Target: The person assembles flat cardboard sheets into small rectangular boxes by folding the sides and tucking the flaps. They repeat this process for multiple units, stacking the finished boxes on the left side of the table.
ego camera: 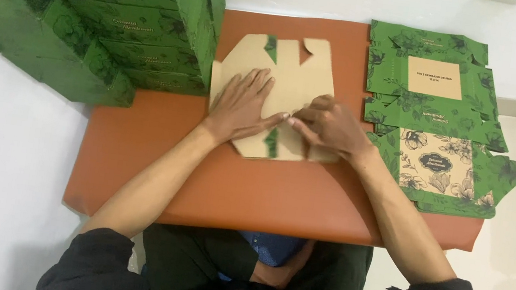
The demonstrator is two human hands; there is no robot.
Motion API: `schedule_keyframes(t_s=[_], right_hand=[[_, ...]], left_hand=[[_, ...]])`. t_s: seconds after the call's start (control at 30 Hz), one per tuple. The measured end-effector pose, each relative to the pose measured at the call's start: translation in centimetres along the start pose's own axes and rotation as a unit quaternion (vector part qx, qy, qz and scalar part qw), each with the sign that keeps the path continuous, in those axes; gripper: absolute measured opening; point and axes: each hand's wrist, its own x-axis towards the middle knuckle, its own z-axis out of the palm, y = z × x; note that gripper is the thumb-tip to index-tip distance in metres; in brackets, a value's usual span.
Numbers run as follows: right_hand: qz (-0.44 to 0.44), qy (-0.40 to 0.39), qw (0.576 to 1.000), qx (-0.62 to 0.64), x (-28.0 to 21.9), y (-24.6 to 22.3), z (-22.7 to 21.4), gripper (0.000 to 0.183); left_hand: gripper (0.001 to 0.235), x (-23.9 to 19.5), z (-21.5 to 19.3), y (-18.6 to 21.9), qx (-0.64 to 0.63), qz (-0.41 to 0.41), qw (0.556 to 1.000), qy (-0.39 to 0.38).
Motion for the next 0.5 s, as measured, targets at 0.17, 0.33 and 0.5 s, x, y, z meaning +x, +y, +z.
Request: schedule_keyframes(t_s=[0.17,0.33,0.5], right_hand=[[-0.091,0.017,0.992,0.081,0.2,-0.5,-0.3,0.028],[-0.076,0.016,0.997,-0.016,0.9,-0.9,-3.1,0.044],[-0.017,-0.080,0.997,0.001,0.9,-0.4,-3.5,0.072]], left_hand=[[0.099,0.6,0.6,-0.3,-0.003,0.064,0.997,-0.037],[0.074,0.6,0.8,-1.2,-0.031,0.210,0.976,-0.058],[0.094,1.2,0.8,-0.8,-0.050,0.229,0.969,-0.081]])
